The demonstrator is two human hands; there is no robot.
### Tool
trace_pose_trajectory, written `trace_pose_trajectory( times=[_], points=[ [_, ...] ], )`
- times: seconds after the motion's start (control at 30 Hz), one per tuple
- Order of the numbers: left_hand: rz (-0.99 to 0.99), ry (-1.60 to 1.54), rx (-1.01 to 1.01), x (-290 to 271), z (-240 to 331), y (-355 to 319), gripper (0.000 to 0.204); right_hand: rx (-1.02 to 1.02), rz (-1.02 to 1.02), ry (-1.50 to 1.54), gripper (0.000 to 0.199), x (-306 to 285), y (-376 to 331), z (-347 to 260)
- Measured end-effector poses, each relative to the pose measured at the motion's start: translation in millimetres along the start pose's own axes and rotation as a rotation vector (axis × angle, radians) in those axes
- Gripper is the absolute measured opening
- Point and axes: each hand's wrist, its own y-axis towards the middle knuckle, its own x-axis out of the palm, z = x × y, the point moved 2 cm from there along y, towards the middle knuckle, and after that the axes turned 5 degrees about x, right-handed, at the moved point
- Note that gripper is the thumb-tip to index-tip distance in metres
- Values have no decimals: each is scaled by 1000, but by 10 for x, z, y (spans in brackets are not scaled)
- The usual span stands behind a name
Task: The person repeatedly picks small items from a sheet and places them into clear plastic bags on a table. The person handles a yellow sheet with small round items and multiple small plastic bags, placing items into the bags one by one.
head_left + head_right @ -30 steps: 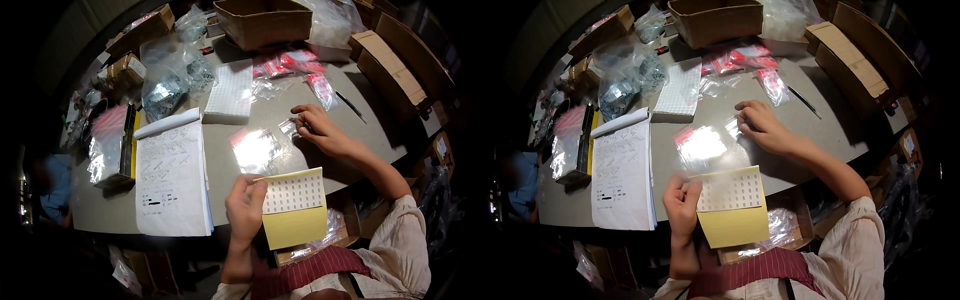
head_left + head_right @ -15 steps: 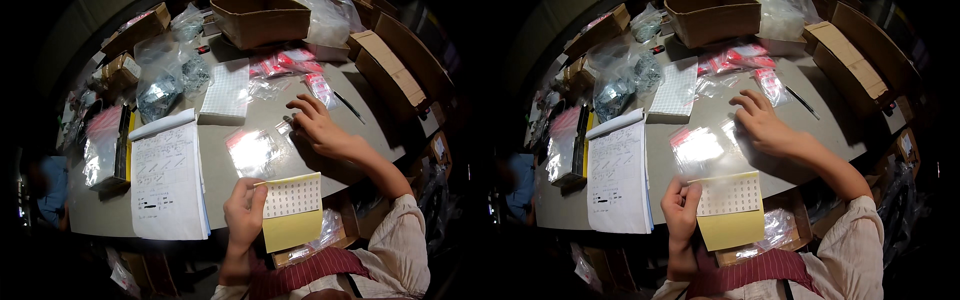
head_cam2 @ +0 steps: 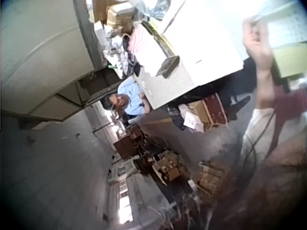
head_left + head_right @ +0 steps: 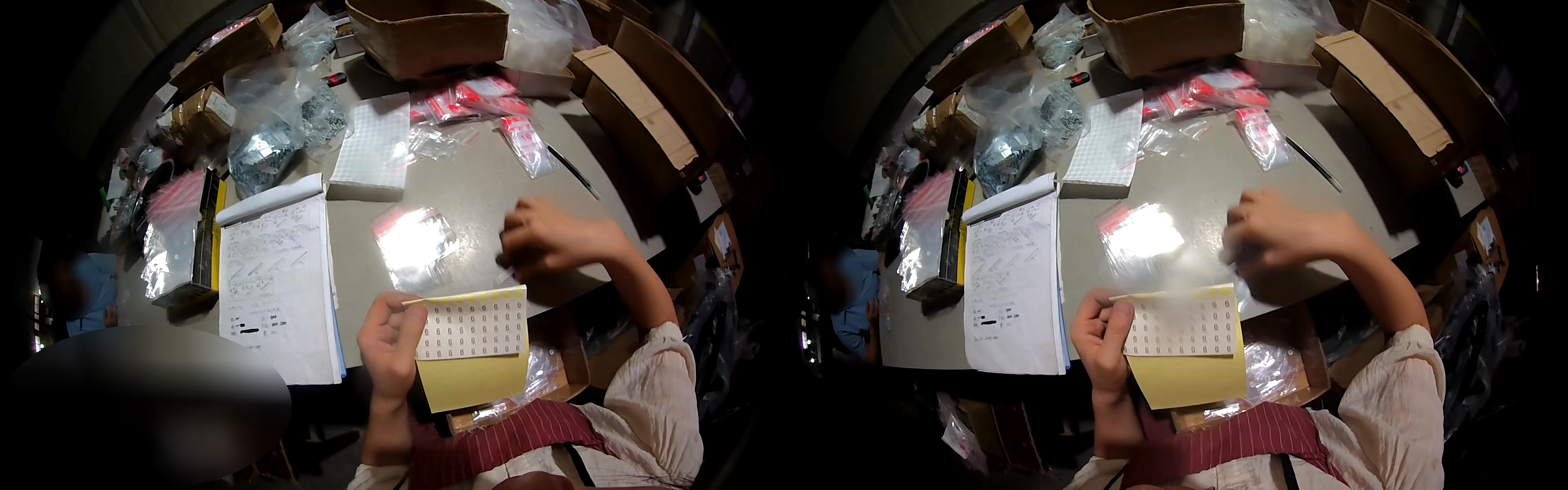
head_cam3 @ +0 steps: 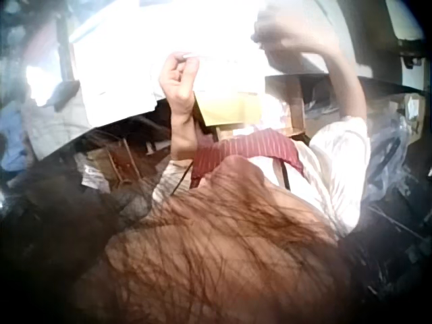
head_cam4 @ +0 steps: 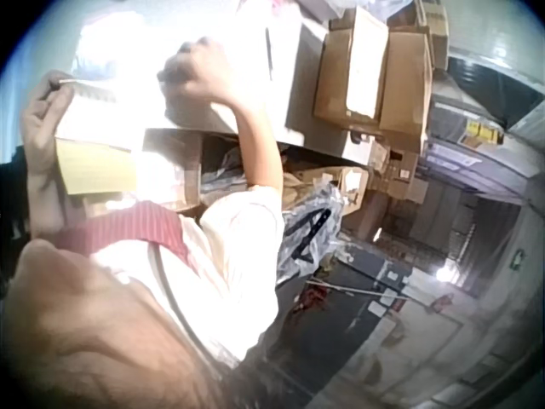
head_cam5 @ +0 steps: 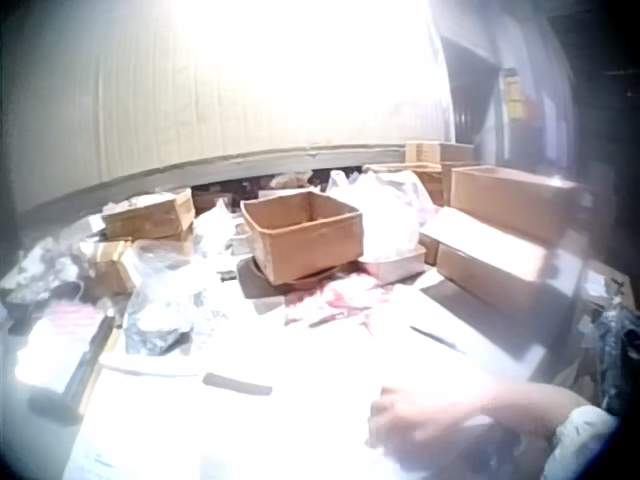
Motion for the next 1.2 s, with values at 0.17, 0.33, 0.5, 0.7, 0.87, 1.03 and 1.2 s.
trace_pose_trajectory(
  times=[0.17, 0.33, 0.5, 0.7, 0.87, 1.03, 1.2],
  points=[
    [48, 38, 56, 6, -110, 9, 6, -121, 69, 246, 43, -17, -412, -173],
    [109, 68, 105, 45, -166, 17, 14, -217, 413, 342, 72, 154, -447, -561],
    [89, 176, 113, 47, -167, 23, 21, -207, 533, 179, 75, 322, -297, -708],
    [-116, -40, 79, -56, -146, 53, 50, -118, 547, 722, 22, 498, -229, -412],
    [-233, 45, 222, 117, 40, 76, 62, -21, 152, 1279, 24, 620, -173, -315],
    [-58, 47, -21, 12, -77, -23, 16, 5, 126, 949, 27, 532, -164, -425],
    [-88, 192, 59, 28, -40, -10, 16, -27, 236, 862, 32, 518, -149, -384]
  ],
)
